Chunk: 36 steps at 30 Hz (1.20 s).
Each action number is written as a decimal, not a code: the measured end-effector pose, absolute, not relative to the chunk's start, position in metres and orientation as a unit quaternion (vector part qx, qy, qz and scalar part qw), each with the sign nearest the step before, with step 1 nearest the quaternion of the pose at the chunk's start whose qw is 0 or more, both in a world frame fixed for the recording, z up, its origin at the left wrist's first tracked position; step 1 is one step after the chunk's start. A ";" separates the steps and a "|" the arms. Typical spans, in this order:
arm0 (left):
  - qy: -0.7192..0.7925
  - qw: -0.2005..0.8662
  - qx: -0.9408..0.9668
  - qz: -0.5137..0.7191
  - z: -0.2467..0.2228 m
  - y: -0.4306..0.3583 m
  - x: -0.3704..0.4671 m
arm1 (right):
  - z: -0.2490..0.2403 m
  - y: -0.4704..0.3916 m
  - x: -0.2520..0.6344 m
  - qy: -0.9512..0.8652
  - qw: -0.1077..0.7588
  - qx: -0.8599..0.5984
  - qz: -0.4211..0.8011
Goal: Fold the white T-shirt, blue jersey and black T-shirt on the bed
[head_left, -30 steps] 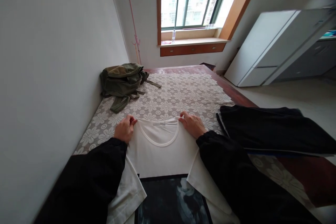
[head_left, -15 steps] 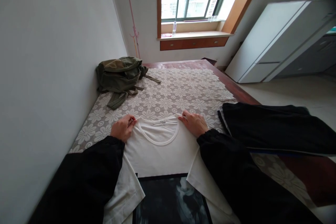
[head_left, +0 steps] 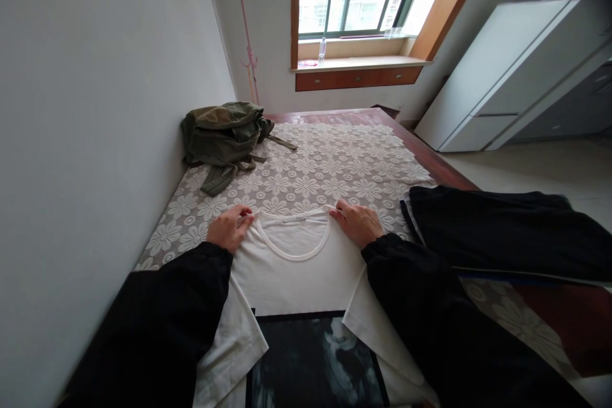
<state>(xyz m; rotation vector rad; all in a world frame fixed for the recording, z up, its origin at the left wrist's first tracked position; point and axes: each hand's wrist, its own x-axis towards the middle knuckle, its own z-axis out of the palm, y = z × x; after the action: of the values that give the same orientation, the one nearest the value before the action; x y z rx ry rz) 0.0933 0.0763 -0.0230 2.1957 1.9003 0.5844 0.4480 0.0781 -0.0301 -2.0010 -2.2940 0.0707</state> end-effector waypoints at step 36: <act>0.501 0.058 0.858 0.096 -0.041 0.064 0.103 | -0.044 0.057 0.440 -0.849 0.074 -0.523 0.030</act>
<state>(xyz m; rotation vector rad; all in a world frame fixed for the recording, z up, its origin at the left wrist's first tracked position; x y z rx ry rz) 0.1029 0.0643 -0.0408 2.5996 1.5188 0.2900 0.4399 0.0567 -0.0442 -1.5688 -2.5468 0.0906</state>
